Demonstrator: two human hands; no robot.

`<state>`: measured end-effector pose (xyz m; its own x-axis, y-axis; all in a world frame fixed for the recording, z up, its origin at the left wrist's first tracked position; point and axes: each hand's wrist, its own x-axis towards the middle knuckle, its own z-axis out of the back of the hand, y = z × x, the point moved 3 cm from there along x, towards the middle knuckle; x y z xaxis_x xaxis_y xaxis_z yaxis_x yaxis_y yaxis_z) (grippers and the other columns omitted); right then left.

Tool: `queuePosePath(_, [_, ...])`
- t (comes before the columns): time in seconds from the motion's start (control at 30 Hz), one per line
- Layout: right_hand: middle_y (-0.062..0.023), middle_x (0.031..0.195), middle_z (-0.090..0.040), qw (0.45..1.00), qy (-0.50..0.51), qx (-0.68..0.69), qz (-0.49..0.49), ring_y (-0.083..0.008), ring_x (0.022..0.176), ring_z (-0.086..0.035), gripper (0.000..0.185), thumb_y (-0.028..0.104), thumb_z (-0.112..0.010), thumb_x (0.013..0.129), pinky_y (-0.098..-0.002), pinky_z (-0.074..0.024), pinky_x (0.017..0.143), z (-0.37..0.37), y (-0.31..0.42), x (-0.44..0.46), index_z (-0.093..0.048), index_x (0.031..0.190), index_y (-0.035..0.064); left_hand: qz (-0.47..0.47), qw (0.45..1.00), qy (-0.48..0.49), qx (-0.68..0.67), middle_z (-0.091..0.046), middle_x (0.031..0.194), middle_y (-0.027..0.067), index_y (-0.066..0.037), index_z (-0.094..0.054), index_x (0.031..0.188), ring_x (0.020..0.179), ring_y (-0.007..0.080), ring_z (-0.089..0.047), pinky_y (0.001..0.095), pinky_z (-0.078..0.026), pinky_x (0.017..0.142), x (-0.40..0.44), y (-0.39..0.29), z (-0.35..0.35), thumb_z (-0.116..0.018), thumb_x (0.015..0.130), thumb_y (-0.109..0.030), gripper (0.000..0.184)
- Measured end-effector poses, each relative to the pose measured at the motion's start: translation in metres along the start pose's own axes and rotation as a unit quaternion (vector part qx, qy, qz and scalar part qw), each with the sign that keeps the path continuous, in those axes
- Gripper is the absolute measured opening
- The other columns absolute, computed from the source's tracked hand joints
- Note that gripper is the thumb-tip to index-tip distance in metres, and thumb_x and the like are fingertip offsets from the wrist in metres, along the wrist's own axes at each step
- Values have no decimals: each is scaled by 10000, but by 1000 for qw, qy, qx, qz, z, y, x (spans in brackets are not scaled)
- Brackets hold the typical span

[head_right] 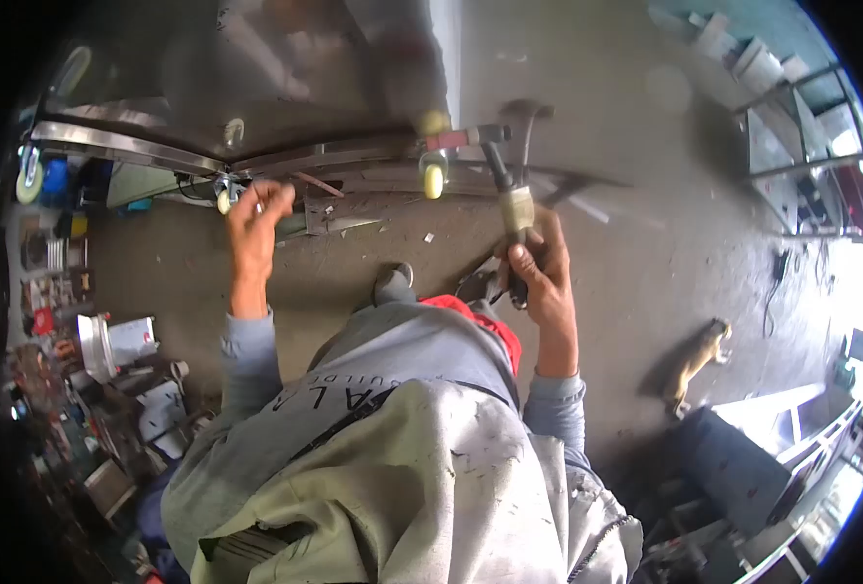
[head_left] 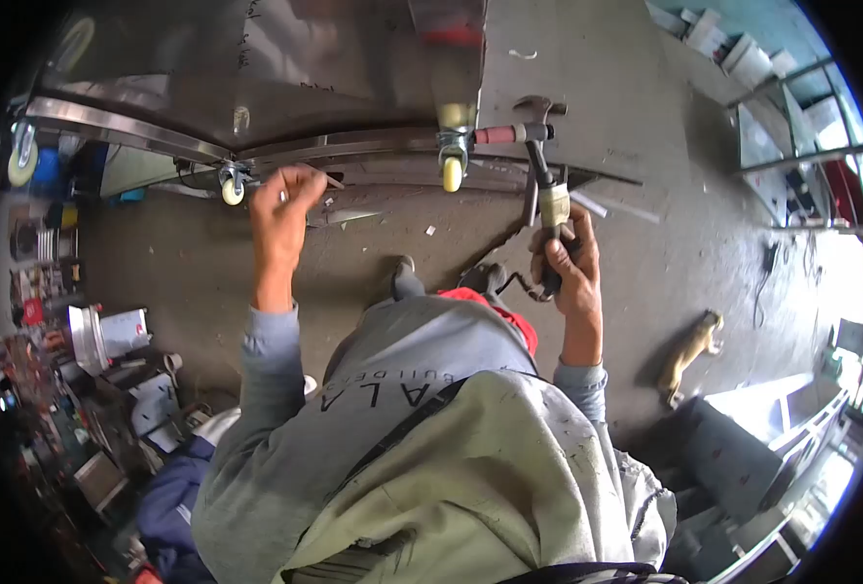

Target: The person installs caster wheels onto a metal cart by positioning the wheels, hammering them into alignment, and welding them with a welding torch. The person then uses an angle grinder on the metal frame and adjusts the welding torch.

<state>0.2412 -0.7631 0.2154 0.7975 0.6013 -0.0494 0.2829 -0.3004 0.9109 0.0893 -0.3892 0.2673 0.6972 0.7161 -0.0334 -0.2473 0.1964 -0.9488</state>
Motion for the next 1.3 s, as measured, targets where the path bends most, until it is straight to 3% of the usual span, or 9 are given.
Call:
queuePosePath(0.17, [-139,942,-648,998,67,19,2,-156,595,-619,624,218,-733,991,-265,-508,531,16,17,28,-408,1491,36,99,987,-117,-52,-671,781,-13,-11,-737,849,752,81,-591,261,-475,731,-87,35,-4,-755,984,-228,256])
queuePosePath(0.3, [-101,872,-597,995,97,34,4,-149,586,-601,950,199,-745,968,-277,-499,521,2,22,45,-146,1703,137,47,981,-157,-100,-679,776,5,-16,-716,880,734,76,-585,246,-485,708,-137,48,13,-785,954,-133,155])
queuePosePath(0.47, [-95,843,-606,995,100,10,28,-165,576,-584,980,128,-727,925,-299,-484,523,-19,36,50,-137,1708,116,15,979,-204,2,-728,850,50,18,-745,1061,749,87,-647,234,-522,700,-168,63,36,-734,995,-104,139])
queuePosePath(0.77, [-139,1023,-564,941,143,42,302,-127,552,-480,920,181,-709,1008,-254,-385,436,-95,114,38,-106,1703,216,41,961,-239,-134,-651,1357,226,102,-656,1273,1248,349,-682,478,-625,992,-178,95,121,-419,1023,69,346])
queuePosePath(0.9, [-116,955,-490,923,112,44,367,-123,532,-436,825,185,-645,1052,-248,-370,439,-157,114,23,-128,1695,197,-52,961,-272,-21,-733,1209,161,63,-684,1263,1100,267,-722,375,-606,929,-192,107,201,-514,951,90,356])
queuePosePath(1.03, [-111,950,-471,916,124,36,381,-120,533,-427,809,188,-628,1061,-248,-364,439,-213,101,9,-127,1695,198,-168,955,-238,-45,-749,1055,170,25,-730,1101,974,231,-711,348,-579,884,-211,0,251,-640,903,54,219])
queuePosePath(1.13, [-117,886,-541,932,158,10,325,-139,491,-459,898,231,-693,1028,-257,-368,408,-242,76,11,-99,1700,192,-412,891,-176,-70,-742,970,205,-3,-744,960,880,273,-722,425,-592,856,-214,-77,269,-723,863,21,102])
queuePosePath(1.23, [-116,828,-604,948,202,-10,246,-148,458,-495,1043,261,-762,980,-286,-389,375,-289,41,23,-23,1704,131,-511,854,-90,-42,-740,926,198,-25,-745,939,817,283,-721,474,-599,836,-202,-118,293,-751,837,20,111])
queuePosePath(1.3, [-106,810,-604,959,226,-16,173,-141,461,-502,1082,248,-771,969,-285,-407,386,-320,7,30,13,1704,119,-468,870,-155,-27,-748,910,147,-33,-747,928,807,266,-724,431,-598,821,-180,-92,294,-754,842,15,98])
